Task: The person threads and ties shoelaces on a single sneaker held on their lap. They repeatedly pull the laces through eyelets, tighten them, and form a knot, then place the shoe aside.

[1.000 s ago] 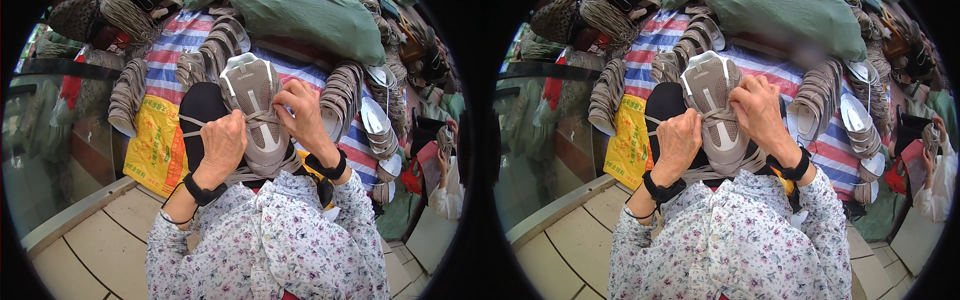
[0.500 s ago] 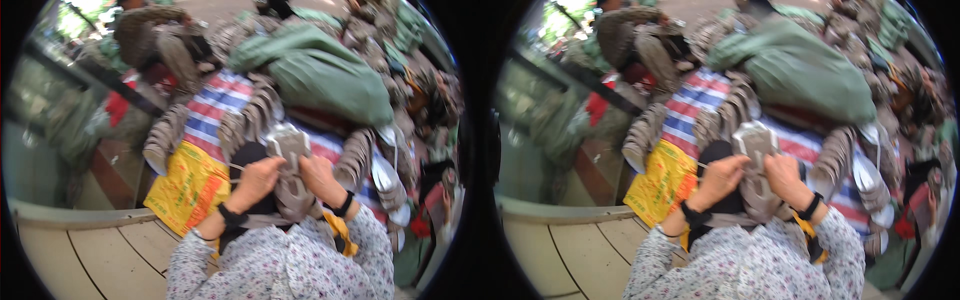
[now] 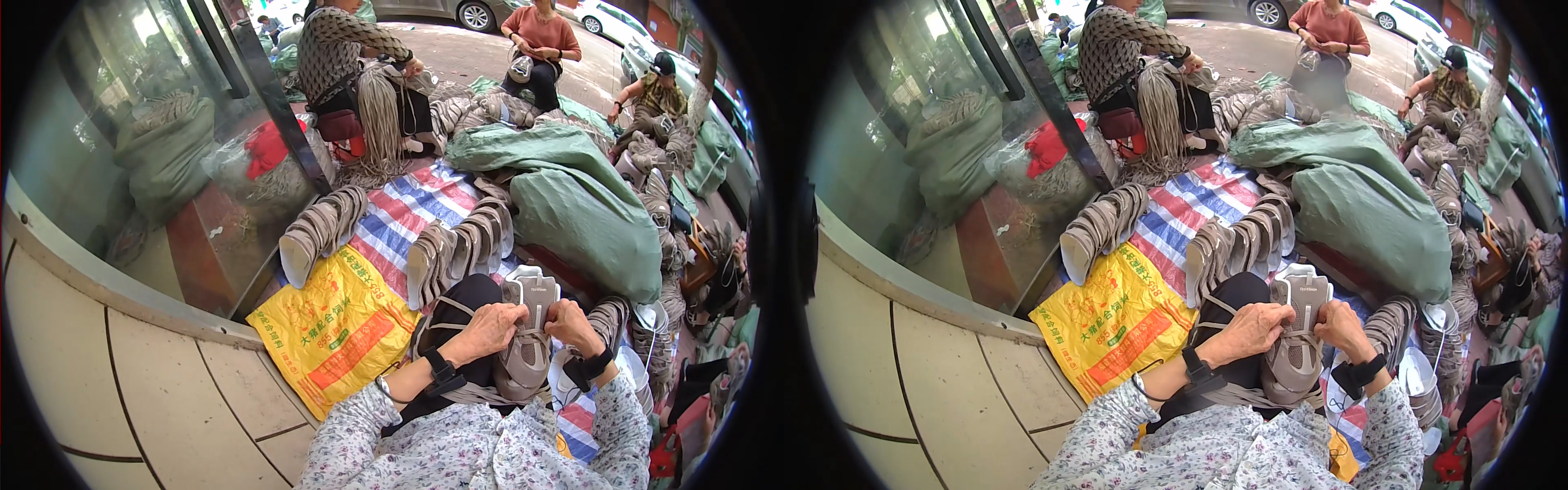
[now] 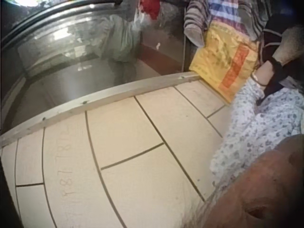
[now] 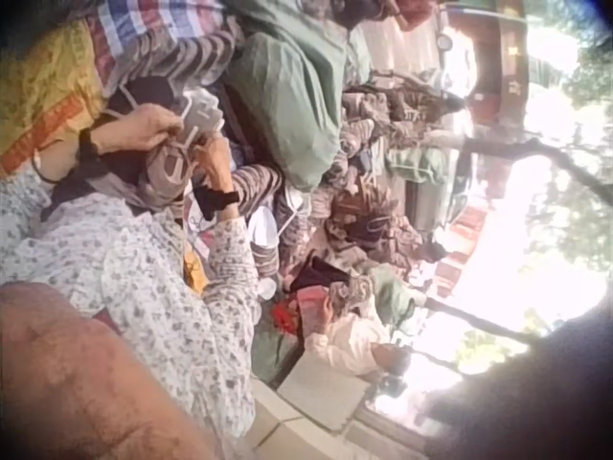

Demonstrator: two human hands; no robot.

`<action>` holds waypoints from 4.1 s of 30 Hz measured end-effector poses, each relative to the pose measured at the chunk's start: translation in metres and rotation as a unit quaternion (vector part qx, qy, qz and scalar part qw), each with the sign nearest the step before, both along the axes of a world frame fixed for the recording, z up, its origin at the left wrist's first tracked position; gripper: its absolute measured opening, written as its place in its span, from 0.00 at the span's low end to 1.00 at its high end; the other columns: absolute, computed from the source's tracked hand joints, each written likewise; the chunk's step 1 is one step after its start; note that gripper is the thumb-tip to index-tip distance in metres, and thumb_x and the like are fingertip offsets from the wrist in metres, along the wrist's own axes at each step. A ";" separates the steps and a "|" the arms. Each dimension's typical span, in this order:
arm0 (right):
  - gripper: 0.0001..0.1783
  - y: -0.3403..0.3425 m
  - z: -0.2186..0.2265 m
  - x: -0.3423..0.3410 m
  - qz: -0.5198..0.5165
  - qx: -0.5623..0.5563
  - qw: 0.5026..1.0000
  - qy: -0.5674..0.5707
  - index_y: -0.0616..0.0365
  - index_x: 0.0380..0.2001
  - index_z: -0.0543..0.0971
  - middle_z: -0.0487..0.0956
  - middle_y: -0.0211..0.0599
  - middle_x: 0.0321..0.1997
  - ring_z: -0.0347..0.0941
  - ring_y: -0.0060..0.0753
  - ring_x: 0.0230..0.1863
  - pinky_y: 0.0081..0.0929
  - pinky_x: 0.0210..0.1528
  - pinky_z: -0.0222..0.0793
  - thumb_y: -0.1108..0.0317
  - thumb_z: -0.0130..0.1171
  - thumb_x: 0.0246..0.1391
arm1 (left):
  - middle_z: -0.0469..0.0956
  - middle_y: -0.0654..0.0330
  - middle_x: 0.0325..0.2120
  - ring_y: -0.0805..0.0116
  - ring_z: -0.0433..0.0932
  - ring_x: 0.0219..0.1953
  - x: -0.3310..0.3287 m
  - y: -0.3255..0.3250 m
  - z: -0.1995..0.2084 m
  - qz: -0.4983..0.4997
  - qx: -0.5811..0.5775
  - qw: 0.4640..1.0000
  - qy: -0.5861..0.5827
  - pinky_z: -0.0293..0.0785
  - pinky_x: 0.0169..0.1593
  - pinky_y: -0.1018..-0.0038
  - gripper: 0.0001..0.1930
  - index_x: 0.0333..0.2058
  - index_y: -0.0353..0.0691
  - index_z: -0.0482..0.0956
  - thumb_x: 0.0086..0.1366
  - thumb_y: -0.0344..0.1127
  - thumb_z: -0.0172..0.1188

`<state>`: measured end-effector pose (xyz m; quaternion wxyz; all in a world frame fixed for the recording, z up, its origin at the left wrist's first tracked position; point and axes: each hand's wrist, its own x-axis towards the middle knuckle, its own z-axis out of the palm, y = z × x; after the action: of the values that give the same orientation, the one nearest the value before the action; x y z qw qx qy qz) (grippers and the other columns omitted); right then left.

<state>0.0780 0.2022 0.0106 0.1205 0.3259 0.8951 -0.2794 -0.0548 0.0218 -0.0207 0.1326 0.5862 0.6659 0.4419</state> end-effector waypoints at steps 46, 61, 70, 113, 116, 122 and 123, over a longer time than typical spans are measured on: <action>0.04 0.016 -0.016 -0.021 0.238 -0.284 0.898 0.239 0.64 0.26 0.74 0.76 0.54 0.21 0.76 0.61 0.27 0.51 0.29 0.71 0.74 0.56 0.51 | 0.73 0.57 0.30 0.57 0.78 0.26 -0.007 0.011 0.029 -0.052 -0.176 0.982 -0.034 0.74 0.26 0.68 0.12 0.42 0.34 0.75 0.59 0.24 0.63; 0.03 0.027 -0.019 -0.020 0.220 -0.321 0.882 0.265 0.62 0.33 0.71 0.77 0.56 0.28 0.75 0.61 0.32 0.49 0.30 0.69 0.74 0.53 0.56 | 0.74 0.55 0.31 0.59 0.78 0.25 -0.020 0.021 0.027 -0.088 -0.193 0.977 -0.003 0.75 0.24 0.70 0.11 0.42 0.31 0.76 0.60 0.26 0.62; 0.04 0.027 -0.020 -0.020 0.187 -0.338 0.885 0.259 0.62 0.31 0.72 0.77 0.57 0.29 0.75 0.62 0.34 0.49 0.33 0.68 0.74 0.55 0.55 | 0.75 0.57 0.31 0.62 0.78 0.24 -0.017 0.023 0.022 -0.081 -0.165 0.981 0.056 0.75 0.24 0.72 0.13 0.41 0.31 0.77 0.56 0.25 0.63; 0.02 0.019 0.033 0.002 0.063 -0.277 0.839 0.464 0.62 0.30 0.76 0.75 0.46 0.23 0.75 0.47 0.25 0.36 0.26 0.67 0.77 0.60 0.53 | 0.76 0.53 0.25 0.51 0.78 0.30 -0.006 0.087 0.021 -0.218 -0.084 0.914 -0.331 0.72 0.35 0.65 0.07 0.33 0.32 0.76 0.59 0.30 0.59; 0.02 0.021 0.026 0.003 0.007 -0.255 0.861 0.439 0.63 0.28 0.76 0.75 0.41 0.20 0.75 0.36 0.20 0.31 0.23 0.68 0.76 0.58 0.51 | 0.78 0.54 0.25 0.63 0.77 0.28 0.002 0.080 0.032 -0.086 -0.192 0.946 -0.246 0.74 0.34 0.70 0.06 0.35 0.33 0.79 0.65 0.30 0.56; 0.06 0.062 -0.037 0.048 -0.267 -0.425 0.774 0.386 0.60 0.34 0.74 0.70 0.23 0.21 0.64 0.13 0.20 0.15 0.23 0.58 0.69 0.55 0.63 | 0.81 0.62 0.26 0.85 0.68 0.19 -0.013 0.035 0.043 0.168 -0.123 0.879 -0.429 0.64 0.24 0.86 0.10 0.39 0.33 0.80 0.71 0.31 0.51; 0.06 0.077 -0.049 0.055 -0.291 -0.464 0.730 0.409 0.59 0.35 0.74 0.70 0.23 0.21 0.64 0.15 0.19 0.15 0.23 0.58 0.68 0.56 0.63 | 0.81 0.61 0.26 0.84 0.68 0.18 -0.025 0.023 0.046 0.216 -0.107 0.875 -0.420 0.64 0.23 0.87 0.11 0.38 0.33 0.80 0.71 0.32 0.50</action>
<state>0.1327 0.2789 -0.0386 -0.2079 0.3279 0.4784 -0.7877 -0.0794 0.0447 0.0252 0.3631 0.1694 0.7010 0.5900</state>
